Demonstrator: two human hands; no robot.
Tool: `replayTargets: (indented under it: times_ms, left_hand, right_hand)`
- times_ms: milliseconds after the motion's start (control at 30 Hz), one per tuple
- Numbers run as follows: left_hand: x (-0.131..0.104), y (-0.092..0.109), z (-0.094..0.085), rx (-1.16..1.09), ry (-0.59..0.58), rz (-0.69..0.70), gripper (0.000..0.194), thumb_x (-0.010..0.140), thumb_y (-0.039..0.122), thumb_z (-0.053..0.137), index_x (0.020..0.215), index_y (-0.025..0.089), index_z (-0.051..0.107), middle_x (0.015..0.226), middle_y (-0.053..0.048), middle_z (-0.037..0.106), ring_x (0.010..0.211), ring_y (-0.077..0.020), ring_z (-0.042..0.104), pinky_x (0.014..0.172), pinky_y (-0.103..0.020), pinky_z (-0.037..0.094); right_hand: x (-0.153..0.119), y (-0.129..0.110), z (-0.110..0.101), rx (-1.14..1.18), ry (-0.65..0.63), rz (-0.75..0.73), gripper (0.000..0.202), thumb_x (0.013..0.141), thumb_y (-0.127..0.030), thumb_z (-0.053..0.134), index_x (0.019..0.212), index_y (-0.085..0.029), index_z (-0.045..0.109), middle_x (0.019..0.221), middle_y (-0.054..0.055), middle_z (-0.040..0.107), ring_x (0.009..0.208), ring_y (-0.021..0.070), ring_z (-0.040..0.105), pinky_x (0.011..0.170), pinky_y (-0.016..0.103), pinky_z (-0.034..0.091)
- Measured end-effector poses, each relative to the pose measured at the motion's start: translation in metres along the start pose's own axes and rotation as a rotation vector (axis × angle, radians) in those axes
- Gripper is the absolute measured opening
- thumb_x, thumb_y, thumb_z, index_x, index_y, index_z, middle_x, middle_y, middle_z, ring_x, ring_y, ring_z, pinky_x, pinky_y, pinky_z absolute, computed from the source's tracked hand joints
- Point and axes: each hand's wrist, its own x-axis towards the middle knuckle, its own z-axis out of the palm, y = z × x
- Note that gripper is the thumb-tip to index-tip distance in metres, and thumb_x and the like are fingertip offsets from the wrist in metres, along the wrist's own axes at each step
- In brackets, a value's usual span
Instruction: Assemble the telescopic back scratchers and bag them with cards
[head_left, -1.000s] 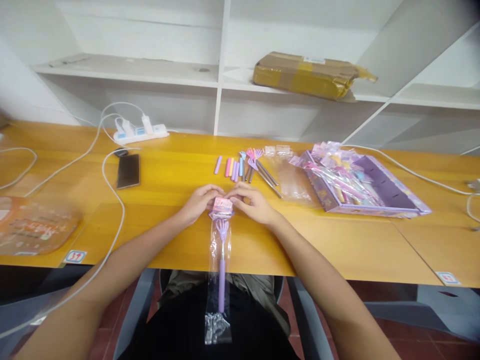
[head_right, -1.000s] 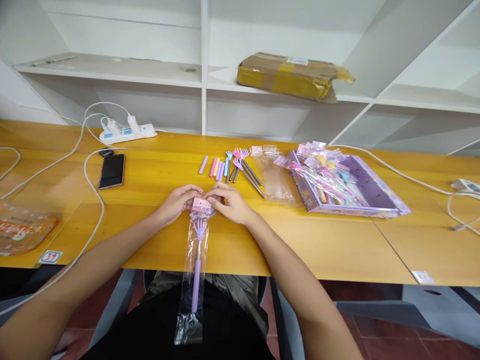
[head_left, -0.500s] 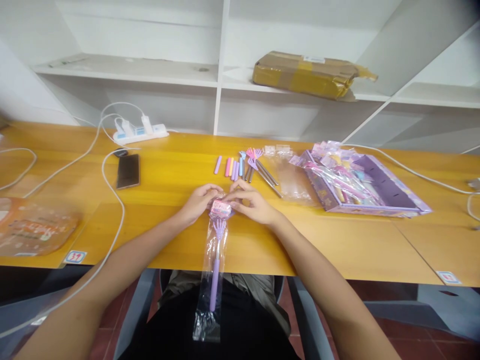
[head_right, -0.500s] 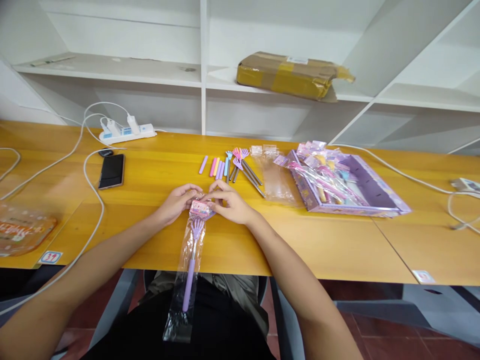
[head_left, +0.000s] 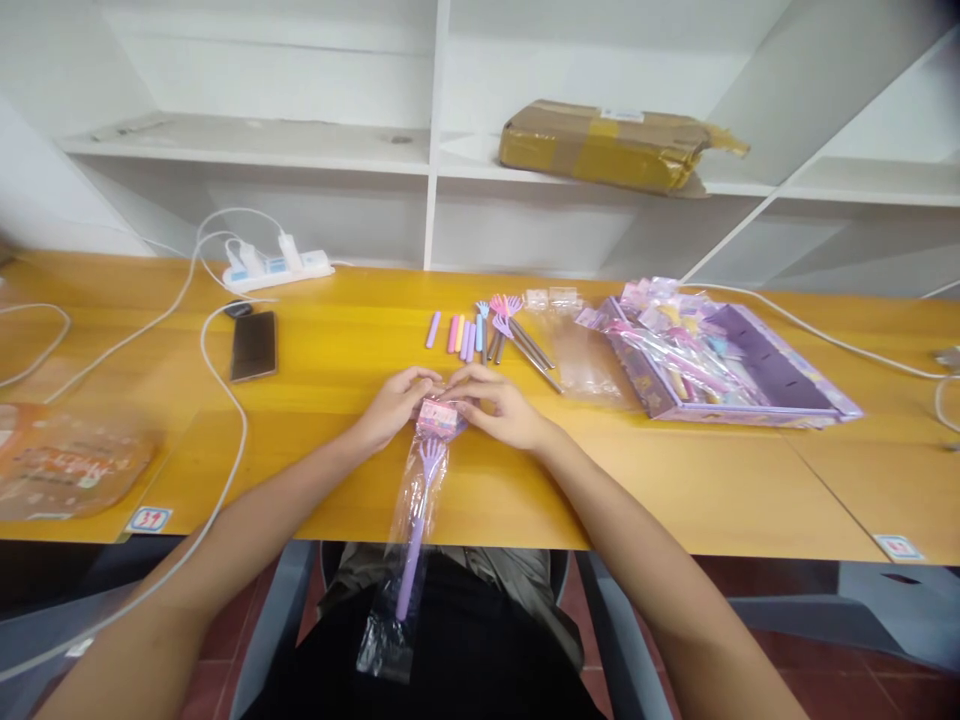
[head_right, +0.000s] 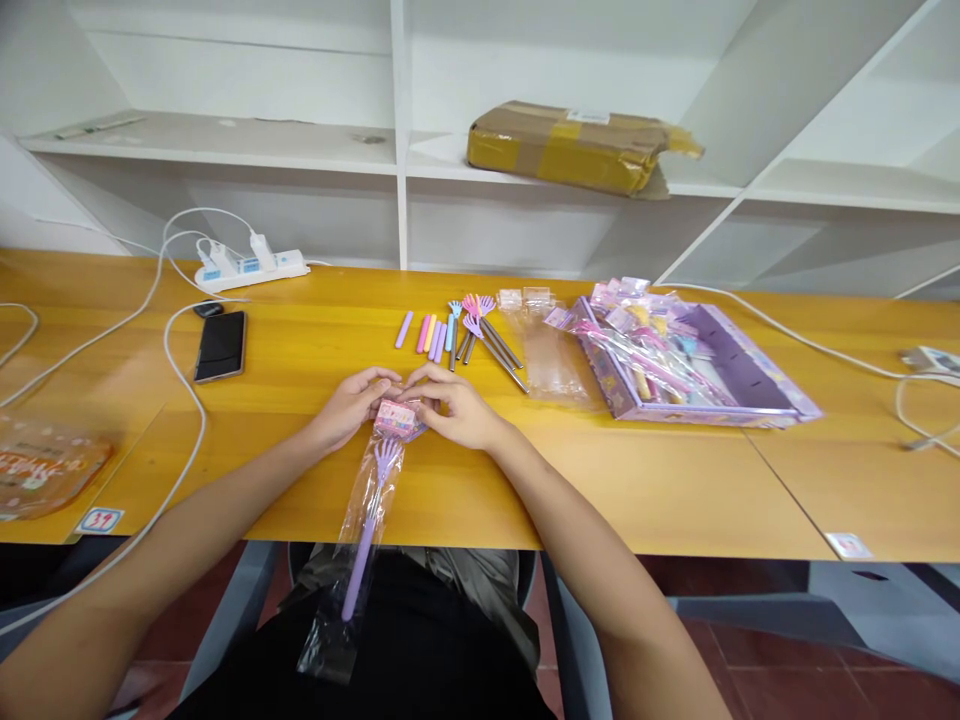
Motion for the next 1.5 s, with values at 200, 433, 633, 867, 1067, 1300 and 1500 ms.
replayTargets:
  times_ms: [200, 433, 633, 867, 1067, 1300, 1500]
  left_hand:
    - [0.000, -0.001, 0.000, -0.051, -0.039, -0.040, 0.041, 0.091, 0.052, 0.078, 0.108, 0.016, 0.069, 0.098, -0.007, 0.077, 0.081, -0.0178, 0.074, 0.072, -0.029, 0.059]
    - [0.002, -0.012, -0.002, 0.078, -0.175, 0.007, 0.048, 0.084, 0.038, 0.089, 0.120, 0.016, 0.066, 0.108, -0.014, 0.081, 0.097, -0.0267, 0.079, 0.087, -0.040, 0.062]
    - [0.005, -0.013, -0.003, 0.136, -0.132, 0.046, 0.048, 0.083, 0.039, 0.090, 0.119, 0.016, 0.068, 0.111, -0.014, 0.081, 0.101, -0.0267, 0.079, 0.092, -0.042, 0.060]
    - [0.003, -0.011, 0.000, 0.129, -0.149, 0.064, 0.045, 0.081, 0.042, 0.091, 0.109, 0.016, 0.068, 0.107, -0.011, 0.081, 0.099, -0.0242, 0.078, 0.092, -0.040, 0.059]
    - [0.003, -0.005, 0.000, 0.122, -0.163, 0.112, 0.047, 0.083, 0.043, 0.089, 0.114, 0.015, 0.069, 0.113, -0.012, 0.080, 0.101, -0.0237, 0.078, 0.093, -0.038, 0.058]
    - [0.005, -0.009, -0.005, 0.179, -0.122, 0.153, 0.037, 0.096, 0.051, 0.073, 0.110, 0.016, 0.072, 0.109, -0.012, 0.080, 0.098, -0.0249, 0.077, 0.086, -0.037, 0.059]
    - [0.008, -0.012, -0.007, 0.260, -0.103, 0.184, 0.041, 0.095, 0.055, 0.073, 0.109, 0.017, 0.072, 0.107, -0.012, 0.080, 0.101, -0.0279, 0.076, 0.089, -0.040, 0.058]
  right_hand:
    - [0.001, 0.001, 0.001, -0.041, 0.083, -0.026, 0.026, 0.108, -0.029, 0.058, 0.122, -0.025, 0.079, 0.116, 0.010, 0.070, 0.108, 0.0235, 0.069, 0.099, 0.045, 0.058]
    - [0.000, 0.002, 0.001, -0.073, 0.181, 0.115, 0.031, 0.108, -0.034, 0.055, 0.132, -0.024, 0.073, 0.129, 0.013, 0.064, 0.101, 0.0227, 0.068, 0.079, 0.038, 0.061]
    - [0.001, -0.004, 0.000, -0.019, 0.154, 0.058, 0.026, 0.108, -0.035, 0.057, 0.118, -0.024, 0.079, 0.116, 0.010, 0.071, 0.097, 0.0217, 0.069, 0.078, 0.036, 0.059]
    - [0.001, -0.007, -0.002, -0.006, 0.120, 0.018, 0.025, 0.108, -0.035, 0.058, 0.109, -0.024, 0.081, 0.111, 0.010, 0.077, 0.099, 0.0225, 0.072, 0.082, 0.038, 0.061]
    - [0.000, -0.007, 0.001, -0.027, 0.074, 0.057, 0.023, 0.107, -0.028, 0.056, 0.111, -0.023, 0.078, 0.106, 0.007, 0.079, 0.090, 0.0198, 0.073, 0.079, 0.034, 0.060]
    - [0.000, -0.009, 0.002, -0.030, 0.072, 0.072, 0.024, 0.104, -0.021, 0.055, 0.110, -0.024, 0.078, 0.105, 0.006, 0.080, 0.093, 0.0199, 0.074, 0.088, 0.036, 0.061]
    - [0.000, -0.010, 0.003, -0.033, 0.074, 0.069, 0.026, 0.101, -0.019, 0.057, 0.114, -0.024, 0.079, 0.113, 0.007, 0.081, 0.093, 0.0207, 0.076, 0.086, 0.037, 0.062]
